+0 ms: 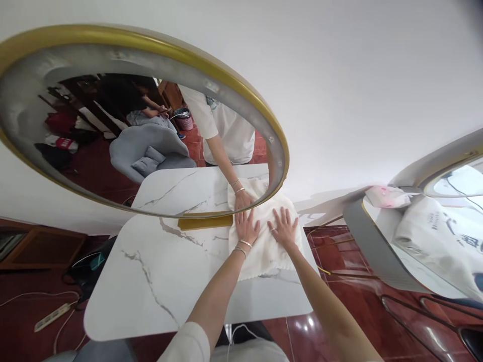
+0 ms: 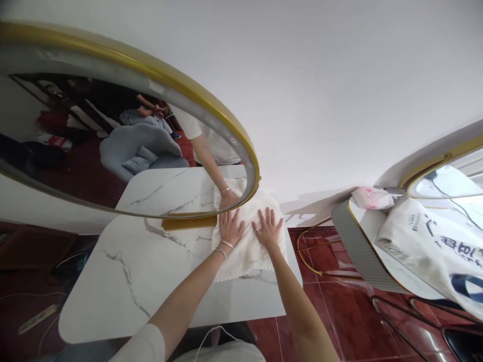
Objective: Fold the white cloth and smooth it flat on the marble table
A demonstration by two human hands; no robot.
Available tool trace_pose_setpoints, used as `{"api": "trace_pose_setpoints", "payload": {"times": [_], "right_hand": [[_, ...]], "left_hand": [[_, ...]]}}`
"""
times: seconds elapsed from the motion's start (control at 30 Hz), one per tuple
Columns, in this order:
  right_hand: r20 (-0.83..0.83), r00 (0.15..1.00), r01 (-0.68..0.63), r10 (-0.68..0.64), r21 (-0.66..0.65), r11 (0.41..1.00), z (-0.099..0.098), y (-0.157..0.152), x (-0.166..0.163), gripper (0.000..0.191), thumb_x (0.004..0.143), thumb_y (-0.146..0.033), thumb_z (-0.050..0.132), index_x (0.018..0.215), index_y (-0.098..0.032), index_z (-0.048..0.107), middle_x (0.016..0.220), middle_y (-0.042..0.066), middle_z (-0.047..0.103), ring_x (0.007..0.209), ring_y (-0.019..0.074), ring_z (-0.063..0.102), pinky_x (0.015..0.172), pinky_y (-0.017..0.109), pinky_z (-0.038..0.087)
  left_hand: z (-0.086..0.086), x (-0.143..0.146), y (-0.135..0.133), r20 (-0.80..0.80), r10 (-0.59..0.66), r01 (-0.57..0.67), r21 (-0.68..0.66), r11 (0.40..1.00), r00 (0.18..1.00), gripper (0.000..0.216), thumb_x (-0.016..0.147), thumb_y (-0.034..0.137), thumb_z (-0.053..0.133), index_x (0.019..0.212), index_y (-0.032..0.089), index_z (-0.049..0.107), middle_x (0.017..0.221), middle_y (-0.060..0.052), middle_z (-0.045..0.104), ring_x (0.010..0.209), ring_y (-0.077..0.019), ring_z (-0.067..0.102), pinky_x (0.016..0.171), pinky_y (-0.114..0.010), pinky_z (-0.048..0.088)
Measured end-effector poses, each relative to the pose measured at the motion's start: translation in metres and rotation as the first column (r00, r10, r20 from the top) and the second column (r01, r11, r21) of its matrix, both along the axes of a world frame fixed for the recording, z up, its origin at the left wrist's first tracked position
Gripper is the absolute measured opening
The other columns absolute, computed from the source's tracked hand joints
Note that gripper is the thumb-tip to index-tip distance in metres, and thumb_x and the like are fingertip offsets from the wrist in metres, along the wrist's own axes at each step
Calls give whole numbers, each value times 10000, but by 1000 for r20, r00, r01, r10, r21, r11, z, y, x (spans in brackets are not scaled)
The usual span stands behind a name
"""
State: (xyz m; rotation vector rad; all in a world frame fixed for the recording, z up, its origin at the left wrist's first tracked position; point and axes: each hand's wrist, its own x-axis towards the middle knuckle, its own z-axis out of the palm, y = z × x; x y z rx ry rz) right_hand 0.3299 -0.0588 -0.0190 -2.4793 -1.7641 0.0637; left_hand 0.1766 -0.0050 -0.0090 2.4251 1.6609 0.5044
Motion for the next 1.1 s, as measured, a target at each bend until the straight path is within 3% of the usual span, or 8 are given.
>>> {"api": "trace_pose_setpoints", "payload": {"times": [0.2, 0.4, 0.57, 0.8, 0.9, 0.97, 1.03, 1.1], "right_hand": [[-2, 994, -107, 107, 39, 994, -1, 14, 26, 563, 977, -514, 252, 1499, -302, 242, 1592, 52, 143, 1458, 258, 100, 1111, 610, 109], [24, 999, -39, 38, 39, 998, -2, -34, 45, 571, 983, -511, 246, 1502, -274, 248, 1591, 64, 148, 1461, 237, 110, 1127, 508, 193], [34, 999, 18, -21, 101, 995, -10, -110, 18, 595, 981, -506, 224, 1525, -276, 155, 1602, 51, 84, 1469, 242, 77, 1141, 473, 189], [21, 997, 73, -77, 154, 985, -11, -187, -49, 647, 967, -502, 211, 1531, -281, -17, 1599, 80, 63, 1458, 299, 134, 1129, 578, 133], [14, 1000, -7, 4, 175, 985, -7, -184, -80, 666, 966, -477, 268, 1530, -287, -30, 1596, 91, 81, 1456, 301, 141, 1128, 578, 147], [-7, 995, -101, 104, 168, 981, -4, -175, -99, 677, 963, -459, 321, 1532, -290, -5, 1593, 92, 97, 1456, 305, 142, 1133, 571, 144], [-35, 978, -197, 205, 155, 968, -1, -164, -116, 680, 960, -452, 353, 1532, -295, 23, 1591, 87, 111, 1455, 311, 141, 1138, 568, 137], [-51, 960, -265, 276, 151, 952, 0, -156, -128, 671, 962, -449, 359, 1532, -300, 38, 1589, 81, 121, 1454, 312, 143, 1141, 567, 133]], "left_hand": [[6, 18, 18, -34, -1, -1, -65, 998, 999, 568, 908, 426, 398, 1401, 149, 447, 1324, -193, 533, 1229, -390, 442, 1081, -596, 207], [3, 40, 18, -58, -156, 152, -65, 986, 986, 637, 897, 447, 434, 1468, 183, 331, 1484, -175, 368, 1337, -394, 332, 1096, -592, 168], [-3, 23, -29, -41, -323, 324, 19, 946, 945, 644, 907, 474, 420, 1482, 215, 289, 1585, -138, 161, 1461, -352, 72, 1141, -601, 46], [-2, -37, -104, -34, -370, 371, 45, 928, 929, 630, 910, 441, 442, 1492, 290, 256, 1597, -75, 142, 1466, -305, 114, 1171, -547, 77], [-1, -74, -117, -27, -314, 314, 26, 949, 949, 591, 904, 422, 456, 1466, 306, 313, 1581, -74, 206, 1451, -300, 176, 1167, -539, 106], [1, -99, -118, -8, -186, 186, 25, 982, 983, 589, 884, 439, 479, 1439, 278, 363, 1561, -105, 240, 1431, -328, 216, 1148, -555, 146], [6, -122, -112, 28, 83, -84, 19, 996, 996, 627, 859, 490, 499, 1418, 228, 386, 1537, -160, 251, 1399, -382, 250, 1101, -592, 210], [14, -142, -98, 82, 385, -382, -56, 923, 919, 692, 837, 538, 510, 1412, 180, 368, 1472, -217, 320, 1335, -408, 336, 1024, -604, 305]]}}
